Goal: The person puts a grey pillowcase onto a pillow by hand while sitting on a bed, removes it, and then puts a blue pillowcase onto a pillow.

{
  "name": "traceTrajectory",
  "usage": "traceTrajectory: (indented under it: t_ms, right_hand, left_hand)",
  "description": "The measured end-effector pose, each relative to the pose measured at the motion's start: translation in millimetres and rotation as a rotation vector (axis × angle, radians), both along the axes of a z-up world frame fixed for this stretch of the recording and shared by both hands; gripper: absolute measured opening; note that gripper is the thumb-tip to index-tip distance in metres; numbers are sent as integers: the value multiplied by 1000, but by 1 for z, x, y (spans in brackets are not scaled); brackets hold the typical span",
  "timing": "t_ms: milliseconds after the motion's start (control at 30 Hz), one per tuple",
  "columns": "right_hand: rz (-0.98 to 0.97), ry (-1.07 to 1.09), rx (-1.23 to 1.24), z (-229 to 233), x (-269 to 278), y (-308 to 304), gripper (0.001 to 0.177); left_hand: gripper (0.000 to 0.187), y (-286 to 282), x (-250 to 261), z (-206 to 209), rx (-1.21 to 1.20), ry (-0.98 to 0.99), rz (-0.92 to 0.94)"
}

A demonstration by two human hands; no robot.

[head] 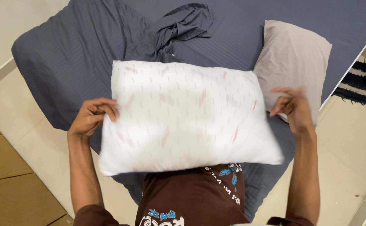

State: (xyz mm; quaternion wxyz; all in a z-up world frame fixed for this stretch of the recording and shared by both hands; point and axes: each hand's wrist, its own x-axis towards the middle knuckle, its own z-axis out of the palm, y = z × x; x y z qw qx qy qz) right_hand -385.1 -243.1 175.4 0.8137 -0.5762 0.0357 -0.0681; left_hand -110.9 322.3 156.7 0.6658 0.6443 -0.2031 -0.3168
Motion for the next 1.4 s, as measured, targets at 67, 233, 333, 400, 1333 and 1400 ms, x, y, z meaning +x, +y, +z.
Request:
traceTrajectory:
  t_ms: [67, 233, 333, 400, 1333, 1400]
  right_hand:
    - [-28, 594, -624, -2, 4, 4, 47]
    - [-110, 252, -1526, -29, 49, 76, 58]
    - [51, 168, -1488, -35, 98, 122, 55]
    - [239, 355, -1568, -39, 105, 148, 64]
    - [-162, 102, -1296, -91, 118, 124, 58]
    - [11, -7, -1380, -85, 115, 163, 56]
  left_hand:
    - [53, -1, -1, 5, 146, -44, -166]
    - [29, -63, -9, -1, 896, -588, -129]
    - [30, -118, -12, -16, 1192, -938, -30]
    - [41, -147, -13, -23, 1267, -919, -42]
    - [64, -144, -49, -72, 837, -911, 158]
    - [69, -153, -68, -56, 823, -862, 70]
